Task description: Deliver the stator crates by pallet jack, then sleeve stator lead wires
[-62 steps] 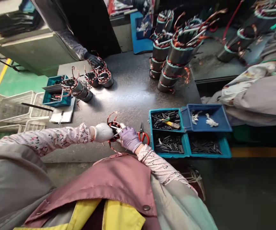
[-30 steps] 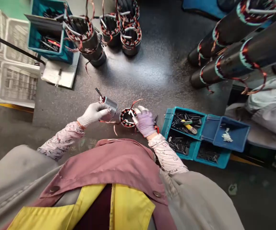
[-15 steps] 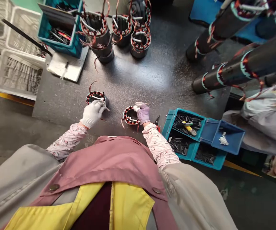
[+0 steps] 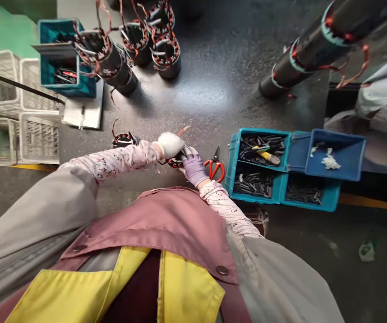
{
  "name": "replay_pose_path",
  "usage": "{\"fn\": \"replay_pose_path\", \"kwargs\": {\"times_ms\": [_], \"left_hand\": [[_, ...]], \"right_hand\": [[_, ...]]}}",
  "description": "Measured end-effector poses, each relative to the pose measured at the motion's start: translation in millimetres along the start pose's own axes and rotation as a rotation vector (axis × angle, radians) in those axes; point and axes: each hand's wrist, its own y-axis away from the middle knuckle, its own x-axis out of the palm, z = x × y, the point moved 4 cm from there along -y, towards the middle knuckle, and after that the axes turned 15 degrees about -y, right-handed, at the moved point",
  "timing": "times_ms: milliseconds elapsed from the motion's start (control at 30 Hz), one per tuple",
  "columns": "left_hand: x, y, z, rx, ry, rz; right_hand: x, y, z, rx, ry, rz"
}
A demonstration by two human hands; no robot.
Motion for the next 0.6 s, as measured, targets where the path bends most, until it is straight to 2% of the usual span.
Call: {"fn": "replay_pose_path", "kwargs": {"times_ms": [133,233,300,400,467,533,600], "left_hand": [[21.3,25,13,0.118,0.237,0.04],[33.2,37,22,0.088,0.119,-0.034],[36.9,34,19,0.133,-0.014,-0.02],[35.4,19,4,0.235,-0.149,0.12],[28.4,9,-6,0.257,-0.18,0.173],[20.1,5,-14,0.232,-0.172,0.142],[13.3,5,-16,0.135,-0.141,0.041]], "right_hand": [[5,-3,-6,-0.052,-0.067,-0.013],[6,-4,-7,-0.1,-0.088,-0.031],[5,-4,-6,-0.102,-0.09,-0.033],[2,-4,-2,-0.09,-0.082,-0.02],[1,-4,0,-0.076,-0.079,-0.008],[0,-4,2,-0.066,-0.087,-0.008],[1,-3,2,-0.052,-0.11,-0.016]]}}
